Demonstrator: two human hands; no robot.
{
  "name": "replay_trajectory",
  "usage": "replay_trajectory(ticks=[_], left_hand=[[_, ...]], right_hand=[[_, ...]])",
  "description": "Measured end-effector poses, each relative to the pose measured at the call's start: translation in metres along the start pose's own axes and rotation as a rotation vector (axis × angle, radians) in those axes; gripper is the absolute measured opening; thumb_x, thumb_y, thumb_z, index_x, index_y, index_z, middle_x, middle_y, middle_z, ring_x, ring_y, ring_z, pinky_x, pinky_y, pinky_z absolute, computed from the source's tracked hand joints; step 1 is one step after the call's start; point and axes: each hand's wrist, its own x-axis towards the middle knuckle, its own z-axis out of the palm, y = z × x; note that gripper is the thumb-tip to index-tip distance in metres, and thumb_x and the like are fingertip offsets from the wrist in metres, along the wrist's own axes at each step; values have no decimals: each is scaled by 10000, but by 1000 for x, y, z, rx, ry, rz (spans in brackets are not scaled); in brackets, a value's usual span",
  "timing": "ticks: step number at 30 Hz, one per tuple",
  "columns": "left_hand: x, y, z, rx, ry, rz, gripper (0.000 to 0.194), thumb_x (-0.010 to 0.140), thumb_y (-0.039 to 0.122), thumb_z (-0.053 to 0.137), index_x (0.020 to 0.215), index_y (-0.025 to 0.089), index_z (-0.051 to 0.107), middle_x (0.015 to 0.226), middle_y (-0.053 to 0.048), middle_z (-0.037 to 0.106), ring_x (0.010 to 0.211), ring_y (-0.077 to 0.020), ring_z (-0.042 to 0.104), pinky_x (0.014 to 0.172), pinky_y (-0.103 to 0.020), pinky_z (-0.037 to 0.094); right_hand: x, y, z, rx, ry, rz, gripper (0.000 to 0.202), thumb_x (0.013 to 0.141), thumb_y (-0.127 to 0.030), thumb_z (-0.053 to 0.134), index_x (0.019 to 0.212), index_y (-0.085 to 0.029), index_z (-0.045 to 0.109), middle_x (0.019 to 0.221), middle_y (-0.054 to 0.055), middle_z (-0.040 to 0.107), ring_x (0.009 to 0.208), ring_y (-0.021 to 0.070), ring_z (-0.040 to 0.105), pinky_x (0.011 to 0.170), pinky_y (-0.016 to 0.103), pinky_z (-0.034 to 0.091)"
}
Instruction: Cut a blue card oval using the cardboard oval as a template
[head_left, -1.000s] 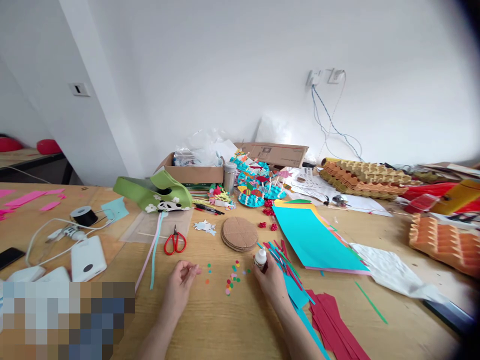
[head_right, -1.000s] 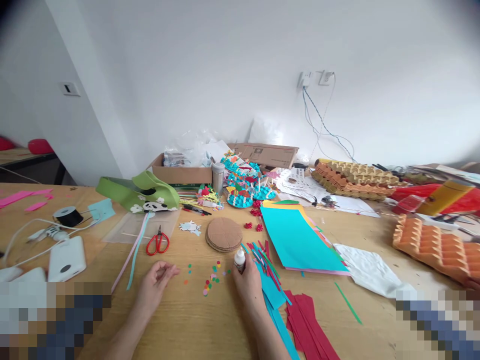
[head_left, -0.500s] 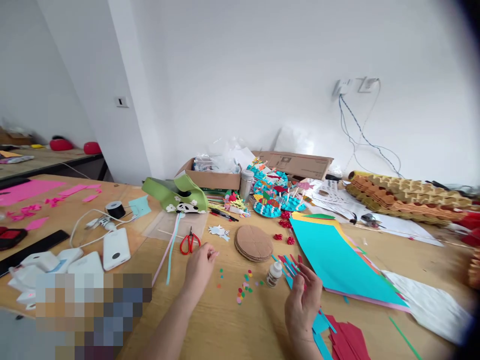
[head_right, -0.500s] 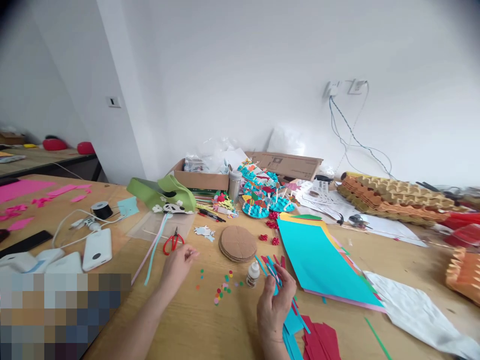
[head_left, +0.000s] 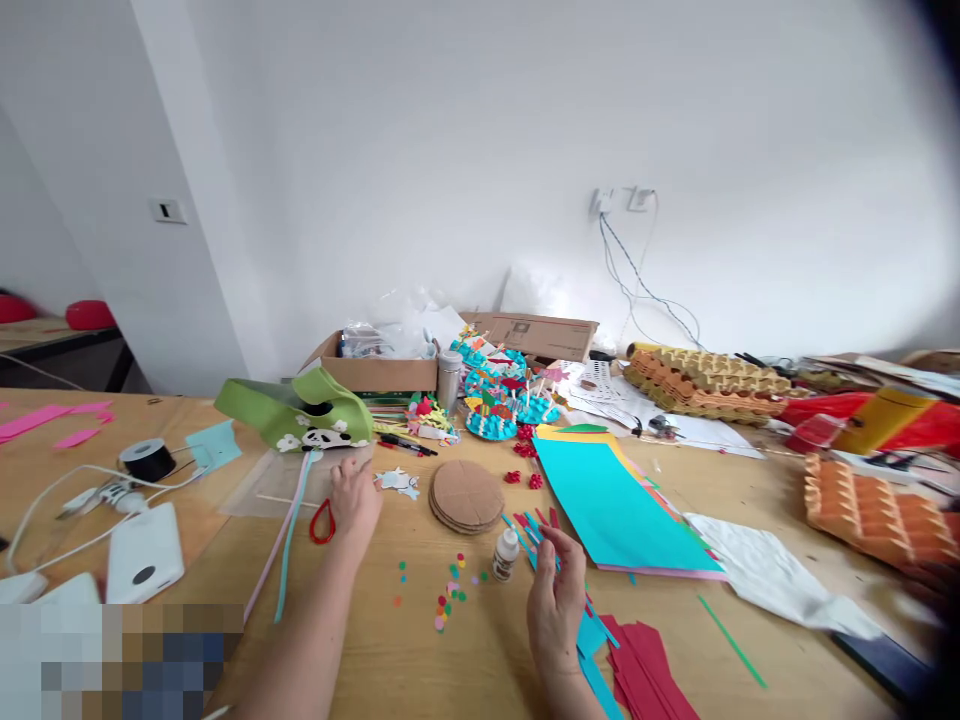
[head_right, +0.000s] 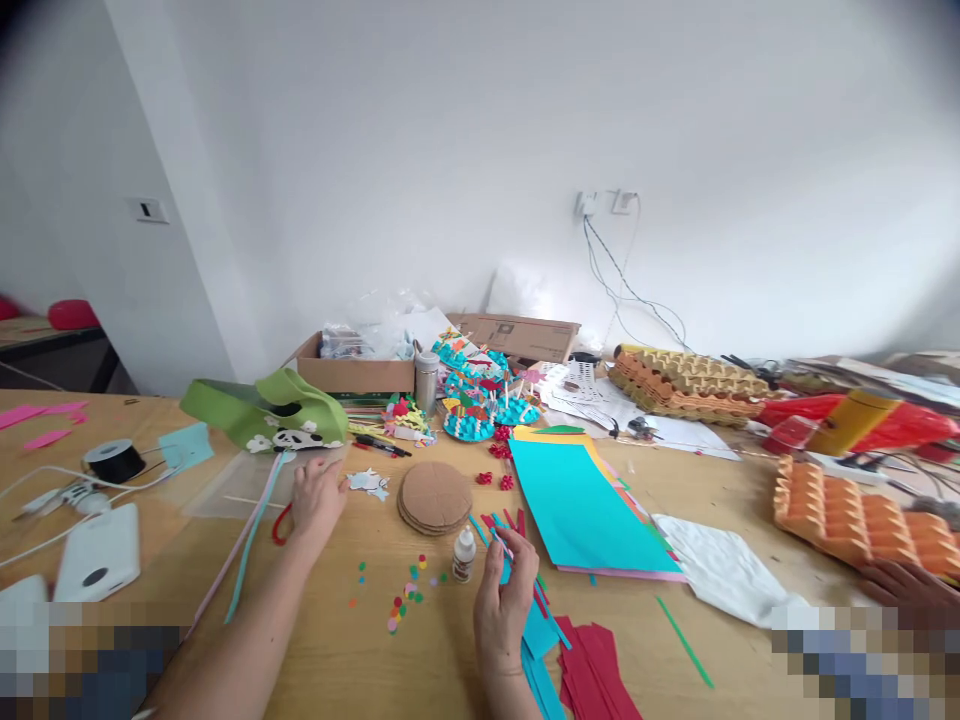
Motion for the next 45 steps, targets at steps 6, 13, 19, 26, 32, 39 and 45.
replay_trajectory(ticks=[6,13,19,26,32,39,45], left_hand=[[-18,70,43,-27,-176,177,608,771,536,589,1217,123,601,1213,-193,588,1171,-340,461,1011,-406,310],[-7,102,68,-93,-325,114,999,521,427,830,1372,104,418,1256,-246,576,1253,-417,412,1008,-466,303],[-2,98,65,-316,-308,-61,792,688,342,760,1361,122,406,1396,-218,429,1260,-361,425,1029,-505,322],[8,81,41,-921,-365,-360,317,885,342,575,1145,160,576,1153,-81,614,976,-205,618,830,-423,526],[-23,41,6,-1373,-374,-649,150,813,229,657,942,155,643,886,-54,721,808,-195,691,732,-361,548],[-85,13,-16,-1620,-279,-822,163,756,86,657,858,211,632,834,-14,739,700,-142,695,636,-264,542],[-112,1,-29,-1751,-241,-812,322,765,75,644,1035,249,660,936,-18,743,823,-168,708,750,-314,563]], right_hand=[[4,-4,1,46,59,108,360,912,-504,413,1013,-180,535,1069,110,579,1053,240,531,884,359,414],[3,6,-2,40,-42,86,377,910,-502,421,1086,-185,527,1121,119,587,1080,247,543,920,387,424],[-7,19,10,-51,-273,-31,589,706,-443,718,1190,-171,521,1169,133,615,1075,297,578,908,424,463],[-6,20,14,-114,-331,29,319,820,-413,579,1036,-178,587,904,97,680,805,261,633,719,369,493],[-1,25,13,-169,-319,56,375,821,-431,583,1106,-187,556,967,106,653,880,271,604,767,398,484],[-10,-24,-5,-36,-3,-263,430,884,-435,491,1223,-171,487,1167,155,534,1102,287,507,918,464,417],[-46,-62,16,194,-649,175,387,961,-486,342,854,-178,552,609,28,587,519,146,551,479,246,403]])
